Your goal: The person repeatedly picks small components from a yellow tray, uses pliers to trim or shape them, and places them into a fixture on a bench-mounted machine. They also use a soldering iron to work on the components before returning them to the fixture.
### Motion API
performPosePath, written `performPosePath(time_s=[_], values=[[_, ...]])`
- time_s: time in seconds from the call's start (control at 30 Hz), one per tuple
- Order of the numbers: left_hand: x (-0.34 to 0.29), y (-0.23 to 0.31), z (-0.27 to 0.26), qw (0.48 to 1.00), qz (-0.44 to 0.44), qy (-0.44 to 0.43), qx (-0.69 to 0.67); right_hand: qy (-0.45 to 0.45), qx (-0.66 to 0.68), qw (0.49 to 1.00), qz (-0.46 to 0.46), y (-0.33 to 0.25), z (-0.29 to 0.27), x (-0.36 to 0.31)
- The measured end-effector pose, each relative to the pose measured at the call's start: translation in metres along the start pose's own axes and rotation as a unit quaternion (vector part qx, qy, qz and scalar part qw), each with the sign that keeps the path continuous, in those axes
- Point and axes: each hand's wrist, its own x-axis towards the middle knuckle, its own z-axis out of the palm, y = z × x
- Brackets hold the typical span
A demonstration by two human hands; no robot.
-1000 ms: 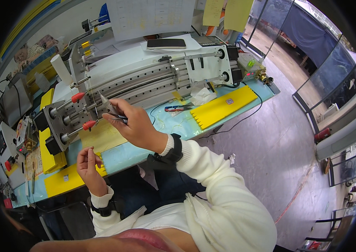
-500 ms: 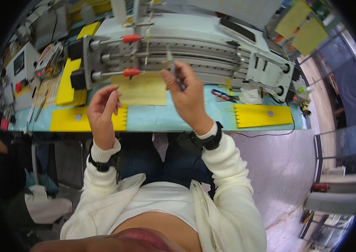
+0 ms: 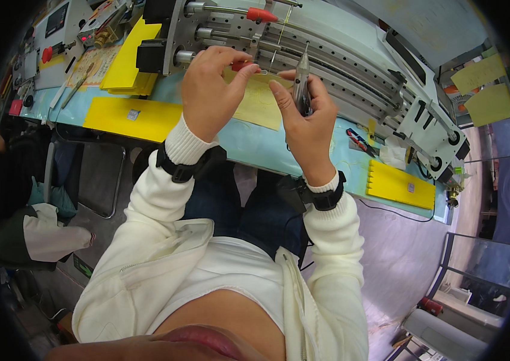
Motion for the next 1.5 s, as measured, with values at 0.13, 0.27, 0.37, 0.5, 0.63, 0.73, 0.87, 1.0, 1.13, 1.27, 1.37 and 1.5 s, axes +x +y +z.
performPosePath(time_s=[0.13, 0.27, 0.37, 0.5, 0.63, 0.73, 0.87, 1.0, 1.13, 1.27, 1.37, 1.5], values=[[-0.001, -0.003, 0.003, 0.972, -0.071, -0.003, -0.223, 0.020, -0.052, 0.998, 0.030, 0.016, 0.012, -0.003], [-0.006, -0.003, -0.005, 0.887, -0.158, -0.008, -0.433, 0.027, -0.018, 0.998, 0.055, 0.024, 0.021, -0.002], [-0.011, -0.005, -0.009, 0.874, -0.178, -0.010, -0.453, 0.024, -0.036, 0.995, 0.093, 0.030, 0.023, -0.002], [-0.014, -0.005, -0.008, 0.870, -0.195, -0.028, -0.452, 0.010, 0.015, 0.997, 0.074, 0.032, 0.025, -0.001], [-0.014, -0.004, -0.009, 0.872, -0.191, -0.039, -0.450, -0.008, 0.023, 0.997, 0.079, 0.025, 0.024, -0.003], [-0.010, -0.004, -0.007, 0.869, -0.161, -0.018, -0.468, 0.000, 0.021, 0.998, 0.051, 0.019, 0.022, -0.003], [-0.006, -0.003, -0.002, 0.874, -0.151, 0.000, -0.462, 0.004, 0.022, 0.998, 0.052, 0.015, 0.016, -0.006], [-0.004, -0.002, 0.000, 0.883, -0.155, -0.019, -0.443, 0.000, 0.003, 0.997, 0.073, 0.016, 0.010, -0.009], [-0.007, -0.001, -0.006, 0.898, -0.145, -0.004, -0.416, 0.001, 0.024, 0.999, 0.047, 0.014, 0.009, -0.009], [-0.018, -0.004, -0.009, 0.899, -0.180, 0.026, -0.398, 0.023, -0.017, 0.991, 0.132, 0.013, 0.013, -0.007], [-0.032, -0.004, -0.002, 0.866, -0.249, 0.024, -0.433, 0.027, -0.023, 0.994, 0.103, 0.017, 0.014, -0.009], [-0.047, -0.002, 0.009, 0.847, -0.245, 0.018, -0.472, 0.044, 0.021, 0.995, 0.081, 0.025, 0.014, -0.012]])
